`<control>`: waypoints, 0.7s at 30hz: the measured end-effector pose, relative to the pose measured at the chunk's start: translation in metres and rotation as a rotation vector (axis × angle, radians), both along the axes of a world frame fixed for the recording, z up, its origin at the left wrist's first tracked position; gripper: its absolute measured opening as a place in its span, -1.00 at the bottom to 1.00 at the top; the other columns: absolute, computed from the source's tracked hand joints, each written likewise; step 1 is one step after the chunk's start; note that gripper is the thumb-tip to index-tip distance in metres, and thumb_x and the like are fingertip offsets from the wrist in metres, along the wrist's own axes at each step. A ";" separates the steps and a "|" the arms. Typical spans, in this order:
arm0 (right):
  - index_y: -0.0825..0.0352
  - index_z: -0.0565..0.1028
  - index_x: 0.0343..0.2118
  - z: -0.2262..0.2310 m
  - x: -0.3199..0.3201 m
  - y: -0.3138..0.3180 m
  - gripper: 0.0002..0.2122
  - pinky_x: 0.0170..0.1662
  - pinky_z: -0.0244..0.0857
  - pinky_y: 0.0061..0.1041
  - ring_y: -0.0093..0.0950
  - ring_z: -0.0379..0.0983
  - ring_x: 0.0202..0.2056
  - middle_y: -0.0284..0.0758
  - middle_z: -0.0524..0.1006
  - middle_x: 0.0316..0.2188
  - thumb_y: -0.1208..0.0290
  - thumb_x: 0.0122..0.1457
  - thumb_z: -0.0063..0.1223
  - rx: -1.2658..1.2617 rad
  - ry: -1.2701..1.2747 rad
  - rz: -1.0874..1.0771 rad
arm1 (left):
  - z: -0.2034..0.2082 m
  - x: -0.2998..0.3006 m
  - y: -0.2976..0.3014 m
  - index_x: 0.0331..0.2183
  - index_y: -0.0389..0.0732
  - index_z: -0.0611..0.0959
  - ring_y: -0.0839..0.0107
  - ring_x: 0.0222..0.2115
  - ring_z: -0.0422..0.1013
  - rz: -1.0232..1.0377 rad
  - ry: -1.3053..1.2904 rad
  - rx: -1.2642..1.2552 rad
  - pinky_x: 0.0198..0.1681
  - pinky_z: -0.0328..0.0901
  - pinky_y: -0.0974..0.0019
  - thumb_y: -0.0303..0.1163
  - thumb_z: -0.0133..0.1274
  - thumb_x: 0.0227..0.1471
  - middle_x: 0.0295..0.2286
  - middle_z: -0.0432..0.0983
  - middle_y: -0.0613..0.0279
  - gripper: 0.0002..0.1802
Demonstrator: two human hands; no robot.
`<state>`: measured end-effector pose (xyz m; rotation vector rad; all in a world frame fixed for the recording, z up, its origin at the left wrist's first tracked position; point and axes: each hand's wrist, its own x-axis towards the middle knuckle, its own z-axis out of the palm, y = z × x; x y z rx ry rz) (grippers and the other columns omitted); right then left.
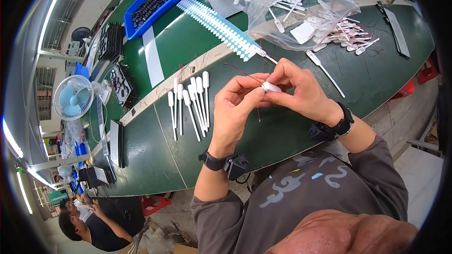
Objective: Assembling small white hardware components on an industrial assembly line.
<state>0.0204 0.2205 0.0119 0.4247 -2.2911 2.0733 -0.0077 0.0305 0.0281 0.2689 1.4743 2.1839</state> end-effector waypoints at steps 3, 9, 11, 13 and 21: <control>0.38 0.40 -0.28 0.000 -0.001 0.001 -0.80 -0.26 0.44 -0.59 -0.59 0.56 -0.31 -0.35 0.57 -0.34 0.59 0.10 0.23 0.073 0.044 0.004 | 0.003 0.000 -0.003 -0.24 -0.35 0.56 0.40 -0.18 0.49 -0.014 0.002 -0.016 -0.14 0.48 0.33 -0.54 0.11 0.11 -0.05 0.48 0.02 -0.86; 0.40 0.43 -0.32 -0.002 -0.001 0.000 -0.78 -0.28 0.44 -0.59 -0.52 0.58 -0.33 -0.33 0.55 -0.40 0.59 0.04 0.28 0.146 0.186 -0.008 | 0.003 -0.003 -0.009 -0.25 -0.34 0.57 0.38 -0.15 0.48 -0.054 -0.024 -0.037 -0.14 0.48 0.33 -0.56 0.14 0.08 -0.02 0.44 0.02 -0.84; 0.41 0.43 -0.34 -0.001 -0.001 0.001 -0.77 -0.30 0.44 -0.58 -0.49 0.59 -0.35 -0.31 0.54 -0.41 0.59 0.02 0.31 0.201 0.238 0.018 | 0.006 -0.005 -0.012 -0.26 -0.34 0.58 0.38 -0.14 0.47 -0.100 -0.039 -0.055 -0.15 0.48 0.33 -0.56 0.15 0.07 -0.02 0.44 0.03 -0.85; 0.41 0.43 -0.34 -0.002 -0.001 0.002 -0.77 -0.32 0.44 -0.57 -0.48 0.59 -0.36 -0.30 0.55 -0.41 0.59 0.01 0.32 0.211 0.248 0.025 | 0.008 -0.006 -0.014 -0.27 -0.34 0.58 0.38 -0.14 0.47 -0.120 -0.048 -0.064 -0.15 0.48 0.33 -0.57 0.16 0.06 -0.03 0.44 0.03 -0.86; 0.39 0.44 -0.35 -0.005 -0.001 0.000 -0.76 -0.42 0.42 -0.52 -0.42 0.58 -0.45 -0.29 0.57 -0.46 0.58 -0.02 0.34 0.239 0.349 0.032 | 0.004 -0.008 -0.017 -0.33 -0.34 0.60 0.30 -0.19 0.52 -0.127 0.016 -0.116 -0.21 0.52 0.31 -0.58 0.17 0.00 -0.06 0.49 -0.05 -0.88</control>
